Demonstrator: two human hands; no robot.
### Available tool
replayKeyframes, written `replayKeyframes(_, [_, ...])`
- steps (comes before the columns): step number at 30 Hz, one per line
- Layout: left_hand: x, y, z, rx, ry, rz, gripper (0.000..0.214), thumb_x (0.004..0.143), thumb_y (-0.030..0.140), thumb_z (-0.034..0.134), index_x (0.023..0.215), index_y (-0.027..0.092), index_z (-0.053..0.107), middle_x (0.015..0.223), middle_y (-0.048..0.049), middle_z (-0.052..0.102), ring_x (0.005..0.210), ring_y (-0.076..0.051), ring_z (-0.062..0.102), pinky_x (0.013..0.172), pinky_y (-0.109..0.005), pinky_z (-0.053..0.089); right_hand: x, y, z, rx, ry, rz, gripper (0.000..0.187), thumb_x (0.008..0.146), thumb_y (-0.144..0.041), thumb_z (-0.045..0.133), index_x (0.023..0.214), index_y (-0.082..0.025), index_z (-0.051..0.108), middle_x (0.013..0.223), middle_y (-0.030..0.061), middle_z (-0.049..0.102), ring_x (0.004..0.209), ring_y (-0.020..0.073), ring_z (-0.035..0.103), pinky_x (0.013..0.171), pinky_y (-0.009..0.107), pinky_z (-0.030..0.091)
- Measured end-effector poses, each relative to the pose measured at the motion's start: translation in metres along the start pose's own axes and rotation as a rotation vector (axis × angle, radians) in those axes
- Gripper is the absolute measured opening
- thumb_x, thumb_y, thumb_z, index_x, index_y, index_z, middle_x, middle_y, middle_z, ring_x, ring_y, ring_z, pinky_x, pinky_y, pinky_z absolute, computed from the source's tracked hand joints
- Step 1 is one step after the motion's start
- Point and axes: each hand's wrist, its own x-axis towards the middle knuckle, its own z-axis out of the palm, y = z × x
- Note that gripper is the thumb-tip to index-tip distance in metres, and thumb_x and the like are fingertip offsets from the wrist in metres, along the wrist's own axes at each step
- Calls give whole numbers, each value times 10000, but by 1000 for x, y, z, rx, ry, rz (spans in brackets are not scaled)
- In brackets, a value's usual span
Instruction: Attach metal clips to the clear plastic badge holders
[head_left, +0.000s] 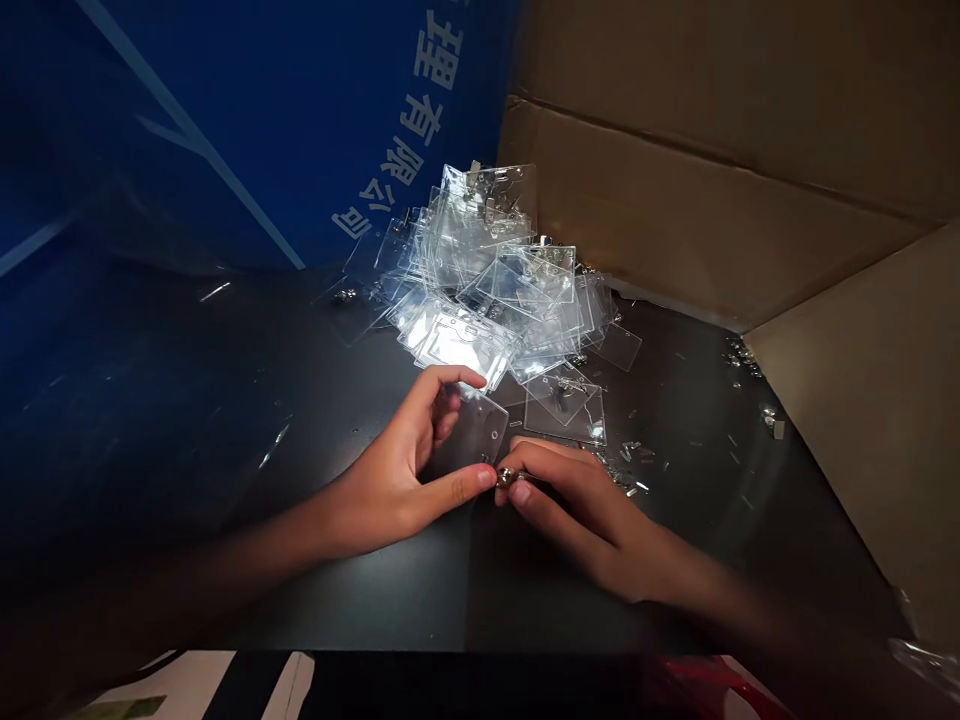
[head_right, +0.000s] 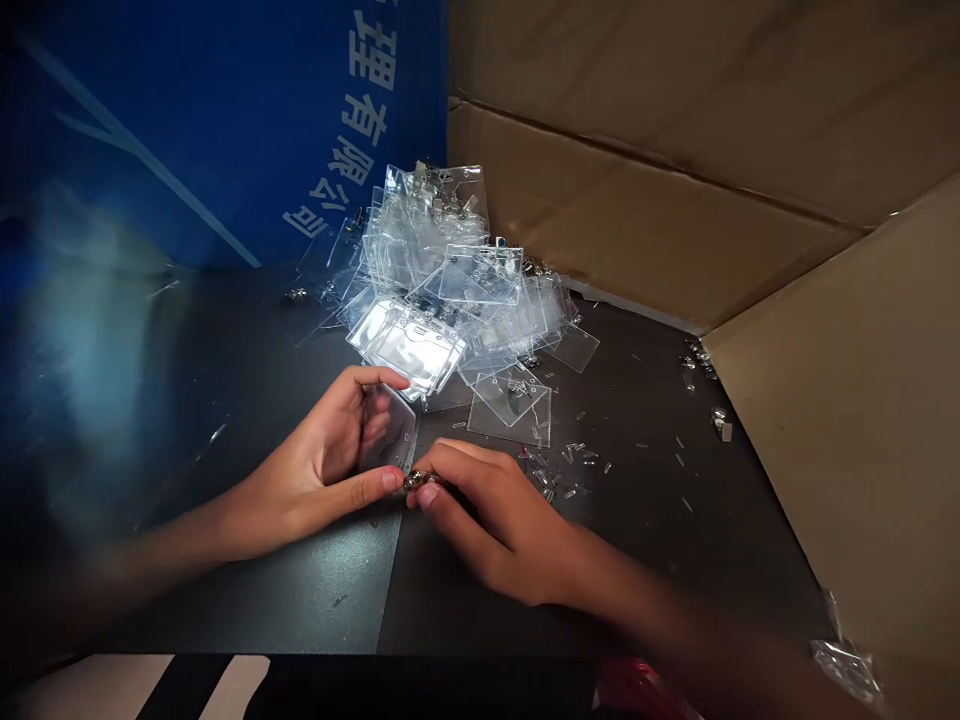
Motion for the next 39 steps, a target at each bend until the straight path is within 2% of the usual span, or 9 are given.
replayKeyframes(5, [-4, -2, 6, 104, 110, 20, 557, 964, 288, 816, 1406, 339, 479, 1310, -43, 453, 1308, -255, 471, 1268, -523, 378, -1, -1, -2, -86, -32, 1, 247, 1202, -307, 488, 1018, -228, 633, 937, 8, 632, 855, 168, 615, 822, 310, 500])
replayKeyframes(11, [-9, -3, 10, 275, 222, 112, 522, 972, 268, 818, 1388, 350, 513, 1337, -42, 469, 1256, -235, 513, 1233, -462, 468, 2, 5, 0, -121, -13, -34, 174, 1132, -327, 615, 984, -234, 609, 880, -7, 601, 788, 162, 576, 739, 301, 468])
replayKeyframes(17, [-10, -1, 14, 266, 216, 109, 493, 966, 285, 826, 1361, 335, 537, 1329, -52, 516, 1252, -249, 557, 1215, -455, 512, 2, 8, 2, -77, 22, -13, 296, 1155, -324, 571, 874, -232, 573, 805, -19, 524, 726, 152, 505, 676, 304, 401])
replayKeyframes(22, [-7, 4, 12, 153, 103, -2, 476, 976, 330, 790, 1368, 339, 521, 1287, -44, 535, 1285, -251, 568, 1276, -506, 469, 2, 9, -2, -91, -16, 20, 387, 1172, -396, 541, 824, -226, 551, 794, -12, 529, 741, 158, 511, 686, 314, 398])
replayKeyframes(25, [-7, 5, 9, 73, 79, -21, 432, 1035, 405, 727, 1399, 343, 501, 1271, -49, 527, 1308, -254, 561, 1280, -525, 453, 3, 9, -6, -162, 37, 17, 345, 1178, -380, 542, 886, -221, 634, 815, 0, 596, 764, 164, 571, 707, 307, 458])
replayKeyframes(28, [-7, 2, 9, 17, 139, -4, 384, 1081, 429, 665, 1405, 346, 476, 1301, -55, 505, 1374, -259, 521, 1296, -524, 410, 3, 9, -10, -269, 170, -2, 239, 1177, -356, 558, 1098, -226, 743, 888, 31, 706, 779, 175, 665, 741, 318, 548])
replayKeyframes(31, [-8, -1, 10, 60, 197, -15, 378, 1092, 396, 619, 1422, 342, 443, 1244, -52, 495, 1261, -256, 535, 1201, -519, 444, 2, 11, -12, -188, 253, 59, 243, 1163, -403, 601, 1299, -241, 721, 954, 63, 798, 782, 197, 767, 757, 348, 649])
replayKeyframes(34, [-11, -3, 13, 102, 223, -27, 356, 1121, 387, 539, 1450, 335, 412, 1179, -43, 485, 1064, -232, 527, 1050, -492, 480, 6, 11, -17, 3, 305, 171, 291, 1100, -490, 723, 1227, -233, 674, 921, 81, 841, 771, 224, 828, 741, 368, 705])
replayKeyframes(39, [-12, -2, 14, 52, 303, 35, 397, 1154, 374, 485, 1533, 337, 374, 1269, -65, 507, 1147, -238, 550, 1098, -506, 444, 44, -17, -50, 2, 250, 211, 347, 1022, -540, 802, 1083, -212, 706, 844, 77, 839, 654, 196, 790, 595, 319, 639])
